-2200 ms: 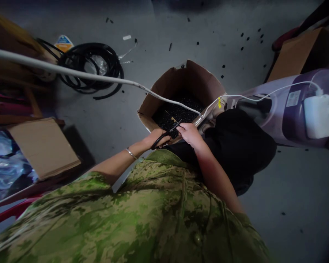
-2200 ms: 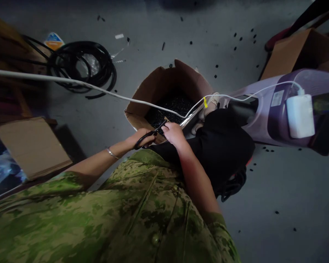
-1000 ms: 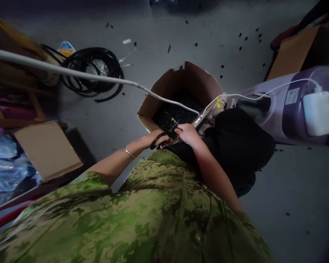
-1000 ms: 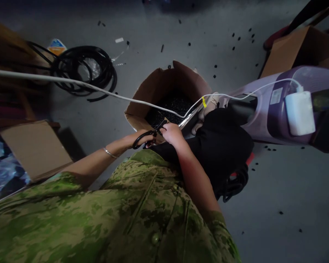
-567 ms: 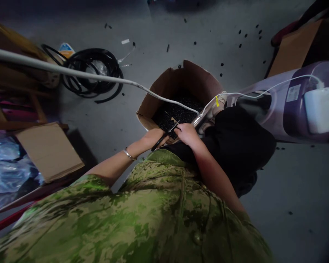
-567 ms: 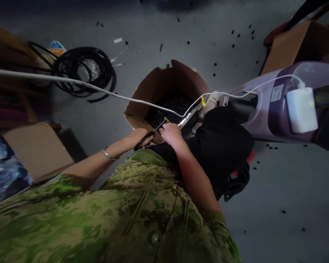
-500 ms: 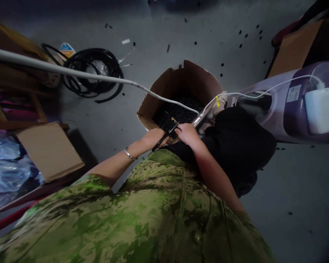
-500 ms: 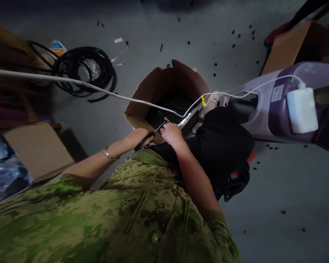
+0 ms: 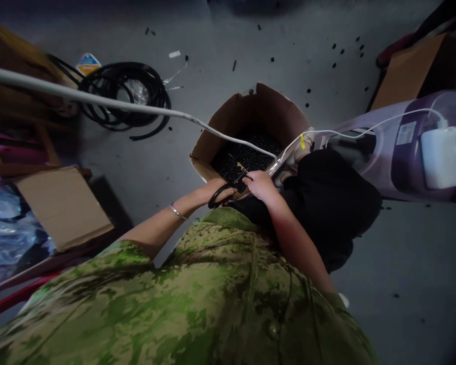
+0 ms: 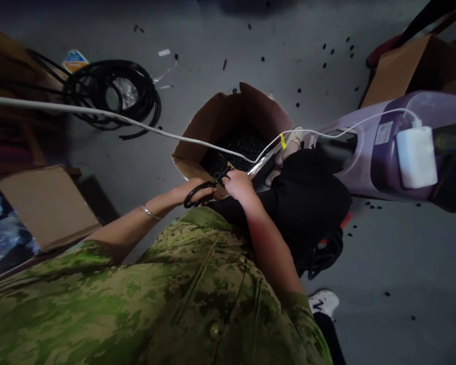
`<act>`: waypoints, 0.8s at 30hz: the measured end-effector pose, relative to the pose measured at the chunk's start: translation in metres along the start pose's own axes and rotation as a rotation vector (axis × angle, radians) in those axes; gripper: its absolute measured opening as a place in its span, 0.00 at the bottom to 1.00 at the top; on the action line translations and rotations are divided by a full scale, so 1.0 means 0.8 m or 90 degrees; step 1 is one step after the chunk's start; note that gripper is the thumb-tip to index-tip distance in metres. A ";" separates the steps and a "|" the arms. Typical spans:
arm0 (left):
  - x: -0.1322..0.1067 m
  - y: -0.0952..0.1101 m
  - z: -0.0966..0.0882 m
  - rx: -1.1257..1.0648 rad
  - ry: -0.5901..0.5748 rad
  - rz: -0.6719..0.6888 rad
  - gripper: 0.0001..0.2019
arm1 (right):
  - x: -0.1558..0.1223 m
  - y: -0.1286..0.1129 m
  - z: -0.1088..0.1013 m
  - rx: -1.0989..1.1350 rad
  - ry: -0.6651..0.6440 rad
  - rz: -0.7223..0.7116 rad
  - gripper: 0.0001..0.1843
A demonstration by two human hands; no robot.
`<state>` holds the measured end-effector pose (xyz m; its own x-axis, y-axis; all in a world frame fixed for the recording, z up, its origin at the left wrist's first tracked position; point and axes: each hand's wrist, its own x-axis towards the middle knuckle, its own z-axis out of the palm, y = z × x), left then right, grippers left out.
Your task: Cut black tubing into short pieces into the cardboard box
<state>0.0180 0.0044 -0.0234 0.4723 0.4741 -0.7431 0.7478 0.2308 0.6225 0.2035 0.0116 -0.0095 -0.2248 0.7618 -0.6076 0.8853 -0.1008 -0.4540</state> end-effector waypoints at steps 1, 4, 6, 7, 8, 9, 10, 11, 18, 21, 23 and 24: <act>0.001 -0.002 -0.001 -0.003 -0.012 0.012 0.22 | -0.001 -0.001 -0.001 0.009 -0.001 -0.003 0.16; 0.005 -0.010 -0.004 0.062 0.000 0.058 0.20 | -0.002 -0.002 -0.003 0.017 -0.007 -0.008 0.16; 0.008 -0.014 -0.004 0.122 0.026 0.060 0.19 | -0.002 -0.003 -0.004 0.010 -0.010 -0.011 0.16; 0.010 -0.016 -0.004 0.148 0.033 0.058 0.19 | -0.002 -0.004 -0.004 0.006 -0.011 -0.012 0.16; 0.011 -0.017 -0.003 0.171 0.037 0.056 0.19 | -0.002 -0.004 -0.004 0.002 -0.011 -0.013 0.16; 0.013 -0.018 -0.002 0.192 0.042 0.056 0.19 | -0.002 -0.004 -0.004 -0.001 -0.011 -0.013 0.16; 0.014 -0.018 -0.001 0.212 0.049 0.056 0.19 | -0.002 -0.005 -0.005 -0.005 -0.011 -0.012 0.16; 0.014 -0.018 -0.001 0.231 0.057 0.057 0.18 | -0.003 -0.005 -0.005 -0.009 -0.010 -0.012 0.16; 0.004 -0.007 -0.001 0.271 0.056 0.061 0.21 | -0.005 -0.007 -0.007 -0.035 -0.013 -0.005 0.18; -0.002 -0.001 -0.002 0.327 0.065 0.054 0.21 | -0.005 -0.008 -0.007 -0.041 -0.012 -0.005 0.18; -0.004 0.000 -0.002 0.352 0.069 0.052 0.19 | -0.005 -0.008 -0.007 -0.042 -0.014 -0.004 0.18; -0.005 0.001 -0.003 0.359 0.067 0.056 0.19 | -0.005 -0.008 -0.007 -0.042 -0.015 -0.003 0.18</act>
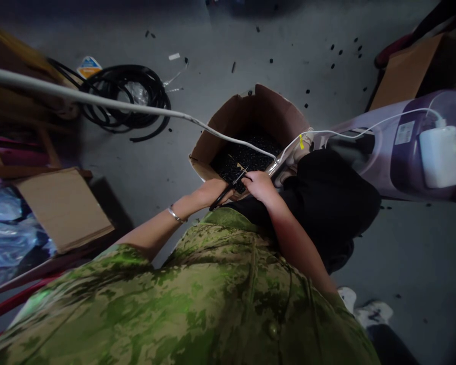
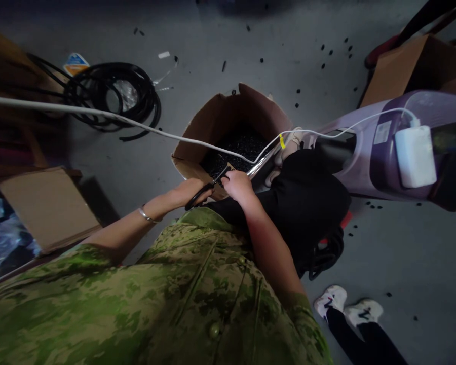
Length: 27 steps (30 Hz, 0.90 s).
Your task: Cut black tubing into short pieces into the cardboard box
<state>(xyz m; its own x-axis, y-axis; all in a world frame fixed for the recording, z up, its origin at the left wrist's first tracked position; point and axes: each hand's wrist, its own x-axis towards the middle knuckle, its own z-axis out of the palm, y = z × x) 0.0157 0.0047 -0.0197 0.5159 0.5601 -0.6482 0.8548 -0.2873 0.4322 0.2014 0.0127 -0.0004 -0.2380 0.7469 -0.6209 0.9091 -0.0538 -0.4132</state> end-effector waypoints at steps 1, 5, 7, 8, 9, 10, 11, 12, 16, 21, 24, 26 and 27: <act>-0.001 0.000 -0.001 0.006 -0.001 0.006 0.18 | 0.000 0.000 0.000 -0.002 0.001 0.002 0.18; -0.003 0.001 -0.004 0.028 -0.012 0.011 0.17 | 0.000 0.001 0.000 -0.014 0.016 0.010 0.18; -0.003 0.004 -0.006 0.043 -0.024 0.006 0.17 | 0.000 0.002 0.001 -0.016 0.020 0.009 0.18; -0.004 0.006 -0.008 0.051 -0.031 0.002 0.17 | 0.000 0.002 0.001 -0.015 0.021 0.007 0.18; -0.004 0.009 -0.009 0.058 -0.037 -0.007 0.18 | 0.000 0.002 0.001 -0.014 0.021 0.005 0.18; -0.004 0.011 -0.010 0.063 -0.041 -0.016 0.18 | 0.001 0.002 0.001 -0.014 0.022 0.004 0.18; -0.004 0.013 -0.010 0.065 -0.044 -0.022 0.18 | 0.001 0.002 0.002 -0.013 0.022 0.004 0.18; -0.004 0.015 -0.011 0.065 -0.043 -0.025 0.19 | 0.001 0.002 0.002 -0.013 0.023 0.006 0.18; -0.005 0.017 -0.011 0.078 -0.026 -0.010 0.21 | 0.001 0.002 0.003 -0.013 0.020 0.020 0.19; -0.006 0.015 -0.008 0.086 -0.024 -0.019 0.22 | 0.003 0.002 0.003 -0.024 0.004 0.035 0.19; -0.004 0.011 -0.003 0.082 -0.018 -0.013 0.22 | 0.004 0.002 0.004 -0.031 -0.003 0.034 0.19; -0.002 0.006 0.000 0.064 -0.003 -0.001 0.21 | 0.004 0.002 0.004 -0.034 -0.009 0.027 0.20; -0.001 0.003 0.001 0.051 0.000 0.009 0.21 | 0.004 0.002 0.003 -0.036 -0.013 0.025 0.20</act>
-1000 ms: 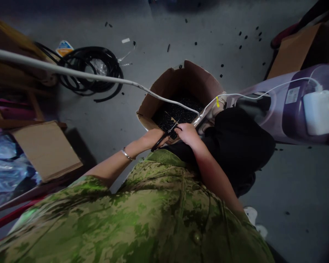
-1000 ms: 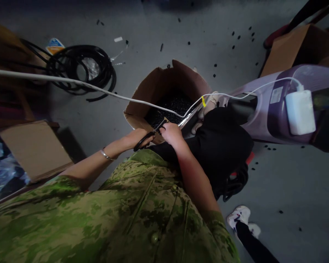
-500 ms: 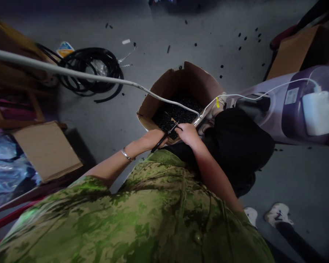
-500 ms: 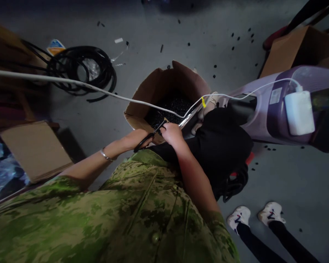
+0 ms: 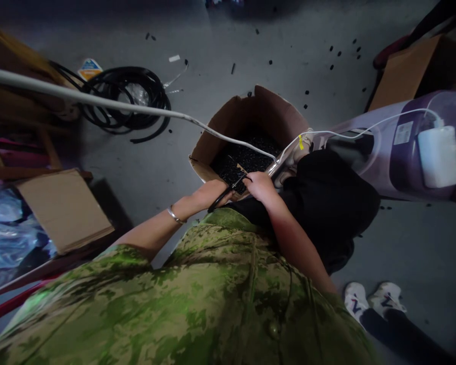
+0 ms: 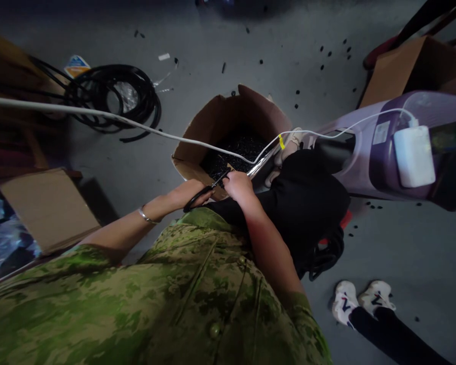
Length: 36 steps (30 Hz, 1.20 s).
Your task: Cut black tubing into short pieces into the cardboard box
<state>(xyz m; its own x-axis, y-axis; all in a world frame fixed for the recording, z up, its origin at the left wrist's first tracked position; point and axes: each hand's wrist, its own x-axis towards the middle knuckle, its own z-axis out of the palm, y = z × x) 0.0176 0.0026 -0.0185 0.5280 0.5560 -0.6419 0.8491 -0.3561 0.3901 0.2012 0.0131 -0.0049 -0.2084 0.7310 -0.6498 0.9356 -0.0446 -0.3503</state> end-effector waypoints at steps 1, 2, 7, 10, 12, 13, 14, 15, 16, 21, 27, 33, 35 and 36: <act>0.001 -0.002 0.001 -0.018 0.001 0.011 0.21 | 0.000 0.000 0.000 -0.002 -0.004 -0.001 0.20; 0.001 -0.005 0.001 -0.038 0.002 0.020 0.21 | 0.000 0.000 0.000 -0.003 -0.009 -0.001 0.20; 0.001 -0.013 0.002 -0.113 0.016 0.054 0.20 | 0.001 0.000 0.000 -0.003 -0.013 0.008 0.20; 0.001 -0.017 0.006 -0.133 0.020 0.075 0.19 | 0.001 0.000 0.000 -0.002 -0.013 0.005 0.20; 0.000 -0.020 0.009 -0.135 0.027 0.075 0.19 | 0.000 -0.001 0.000 -0.001 -0.014 -0.003 0.20; 0.000 -0.022 0.011 -0.130 0.028 0.072 0.20 | 0.000 -0.001 0.000 -0.001 -0.015 -0.006 0.20; 0.000 -0.023 0.011 -0.123 0.026 0.068 0.20 | -0.001 -0.001 0.000 -0.001 -0.016 -0.008 0.20; 0.000 -0.024 0.012 -0.113 0.021 0.066 0.20 | -0.001 -0.001 0.000 -0.002 -0.016 -0.008 0.20; 0.000 -0.025 0.012 -0.100 0.013 0.064 0.20 | -0.002 -0.001 0.000 -0.003 -0.016 -0.009 0.20; -0.001 -0.018 0.004 -0.050 -0.017 0.034 0.20 | -0.002 -0.002 -0.002 0.000 -0.015 -0.009 0.20; -0.006 -0.008 0.000 -0.063 0.009 0.035 0.19 | -0.003 -0.003 -0.002 -0.004 -0.022 -0.005 0.19; -0.004 -0.020 0.007 -0.132 0.037 0.077 0.19 | -0.001 -0.002 -0.001 -0.008 -0.018 -0.008 0.19; -0.003 -0.027 0.010 -0.145 0.036 0.091 0.19 | -0.002 -0.002 -0.002 -0.008 -0.021 -0.009 0.20; -0.003 -0.030 0.011 -0.145 0.032 0.094 0.19 | -0.002 -0.002 -0.003 -0.010 -0.023 -0.012 0.20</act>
<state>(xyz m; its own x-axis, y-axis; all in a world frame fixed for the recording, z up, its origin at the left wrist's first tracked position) -0.0042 0.0035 -0.0321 0.6414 0.5489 -0.5361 0.7408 -0.2614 0.6187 0.2005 0.0132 -0.0017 -0.2362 0.7069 -0.6667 0.9356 -0.0199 -0.3526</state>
